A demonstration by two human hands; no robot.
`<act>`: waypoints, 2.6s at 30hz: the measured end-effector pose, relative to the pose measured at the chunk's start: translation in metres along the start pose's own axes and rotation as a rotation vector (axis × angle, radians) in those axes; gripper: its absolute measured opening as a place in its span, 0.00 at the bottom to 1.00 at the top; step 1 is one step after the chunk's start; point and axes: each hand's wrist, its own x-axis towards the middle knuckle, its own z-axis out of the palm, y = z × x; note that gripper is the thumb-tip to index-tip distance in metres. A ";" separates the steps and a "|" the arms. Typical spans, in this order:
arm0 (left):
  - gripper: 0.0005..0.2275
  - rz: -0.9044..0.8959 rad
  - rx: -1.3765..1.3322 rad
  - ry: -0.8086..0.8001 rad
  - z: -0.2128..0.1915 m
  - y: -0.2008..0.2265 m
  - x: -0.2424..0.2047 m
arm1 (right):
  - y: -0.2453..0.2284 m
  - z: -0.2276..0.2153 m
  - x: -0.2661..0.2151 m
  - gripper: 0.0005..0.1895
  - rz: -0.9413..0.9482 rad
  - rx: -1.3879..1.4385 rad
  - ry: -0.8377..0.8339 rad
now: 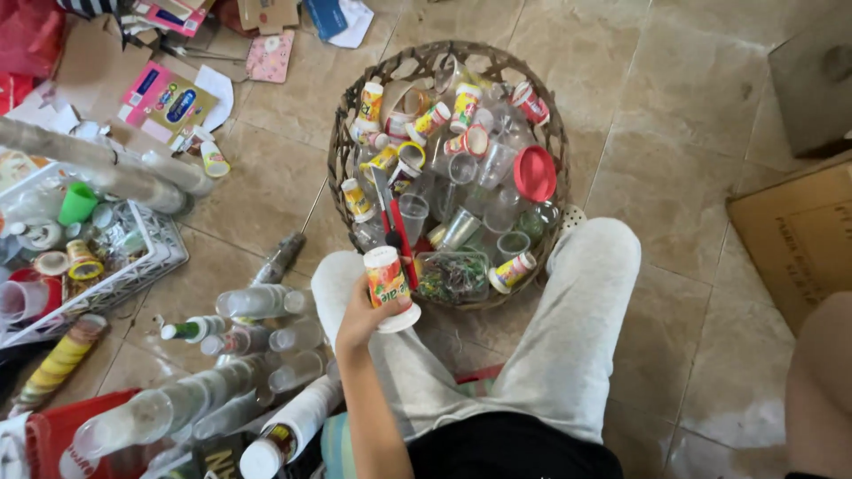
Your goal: The person is using a utility knife to cut and remove the top rims or labels from various plastic beverage cups.
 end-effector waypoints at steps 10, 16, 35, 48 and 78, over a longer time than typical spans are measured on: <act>0.33 -0.040 -0.023 0.058 -0.027 -0.059 0.007 | -0.022 -0.003 -0.005 0.20 0.098 -0.024 -0.098; 0.34 -0.031 0.022 0.114 -0.042 -0.094 0.023 | 0.019 0.087 0.112 0.22 -0.003 0.075 -0.124; 0.34 0.159 -0.442 -0.334 0.076 0.021 0.084 | 0.017 0.318 -0.060 0.26 0.132 0.191 -0.324; 0.33 -0.096 0.080 -0.578 0.070 -0.082 0.099 | 0.031 0.346 -0.175 0.29 0.884 0.334 -0.319; 0.26 0.130 -1.189 -0.338 0.102 -0.024 0.093 | 0.008 0.358 -0.213 0.36 0.209 -0.039 -0.746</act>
